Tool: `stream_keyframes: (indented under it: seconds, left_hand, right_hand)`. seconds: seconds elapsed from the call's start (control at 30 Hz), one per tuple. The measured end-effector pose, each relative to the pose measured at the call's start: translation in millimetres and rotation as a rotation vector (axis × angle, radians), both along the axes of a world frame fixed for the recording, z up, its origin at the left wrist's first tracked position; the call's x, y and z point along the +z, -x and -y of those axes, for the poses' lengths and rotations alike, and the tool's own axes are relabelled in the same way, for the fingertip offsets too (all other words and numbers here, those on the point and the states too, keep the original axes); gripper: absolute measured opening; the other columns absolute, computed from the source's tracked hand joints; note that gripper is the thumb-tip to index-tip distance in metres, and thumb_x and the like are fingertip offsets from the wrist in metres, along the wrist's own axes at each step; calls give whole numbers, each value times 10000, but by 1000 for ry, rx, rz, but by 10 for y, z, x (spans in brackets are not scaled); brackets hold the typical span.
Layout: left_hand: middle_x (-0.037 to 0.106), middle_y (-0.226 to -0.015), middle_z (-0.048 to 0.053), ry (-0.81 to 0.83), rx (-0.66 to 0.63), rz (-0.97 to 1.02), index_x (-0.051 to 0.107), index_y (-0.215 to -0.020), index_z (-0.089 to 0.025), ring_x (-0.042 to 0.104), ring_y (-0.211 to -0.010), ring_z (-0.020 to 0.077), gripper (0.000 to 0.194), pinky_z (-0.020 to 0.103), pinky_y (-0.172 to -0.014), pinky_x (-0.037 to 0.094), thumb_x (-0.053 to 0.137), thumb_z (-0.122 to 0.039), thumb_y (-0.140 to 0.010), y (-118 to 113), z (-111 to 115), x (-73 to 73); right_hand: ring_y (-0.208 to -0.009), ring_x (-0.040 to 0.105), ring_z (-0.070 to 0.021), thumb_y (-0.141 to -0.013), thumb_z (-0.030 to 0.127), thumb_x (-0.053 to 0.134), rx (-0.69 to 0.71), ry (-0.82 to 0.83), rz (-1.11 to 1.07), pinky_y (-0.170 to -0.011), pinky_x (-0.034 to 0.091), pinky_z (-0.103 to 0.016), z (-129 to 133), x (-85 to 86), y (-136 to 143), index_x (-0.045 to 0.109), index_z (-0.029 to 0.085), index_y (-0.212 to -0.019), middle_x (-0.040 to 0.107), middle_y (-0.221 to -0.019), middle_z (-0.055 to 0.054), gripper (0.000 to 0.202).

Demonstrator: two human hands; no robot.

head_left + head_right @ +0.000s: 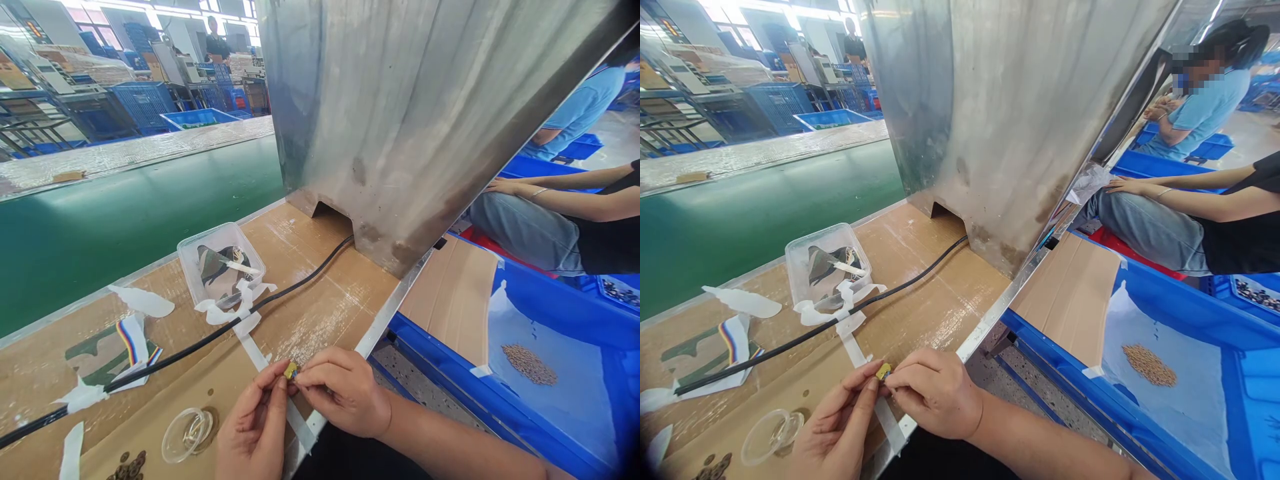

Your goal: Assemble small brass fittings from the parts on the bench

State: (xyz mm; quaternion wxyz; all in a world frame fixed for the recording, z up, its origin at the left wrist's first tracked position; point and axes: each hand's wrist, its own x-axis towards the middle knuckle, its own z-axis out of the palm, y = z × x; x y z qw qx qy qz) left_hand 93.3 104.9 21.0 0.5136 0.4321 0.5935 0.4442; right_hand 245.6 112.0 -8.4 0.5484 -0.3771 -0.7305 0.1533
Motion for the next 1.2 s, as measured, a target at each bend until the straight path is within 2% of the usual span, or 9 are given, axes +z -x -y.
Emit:
stream_keyframes:
  seconds: [0.43, 0.8, 1.2]
  left_hand:
    - [754, -1027, 56, 47, 3, 93, 743, -997, -227, 680, -981, 211, 360, 253, -895, 510, 778, -416, -693, 22, 6, -55]
    - [755, -1022, 75, 13, -10, 3, 762, -949, -222, 679, -994, 261, 357, 353, -957, 488, 773, -451, -676, 24, -13, -25]
    - [751, -1034, 70, 28, -31, 42, 745, -980, -225, 673, -1014, 251, 344, 321, -945, 492, 769, -422, -699, 34, -1, -39]
  right_hand:
    - [-760, 667, -125, -882, 123, 595, -15, 3, -21, -694, 558, -205, -1, 31, 7, 661, 180, -960, 692, -874, -63, 116]
    - [-768, 669, -123, -909, 142, 573, -12, 1, -7, -696, 561, -201, 1, 46, -6, 658, 191, -962, 686, -874, -59, 112]
    - [-775, 666, -119, -881, 112, 598, -6, 6, -15, -708, 549, -194, 5, 11, -4, 660, 172, -957, 683, -880, -61, 115]
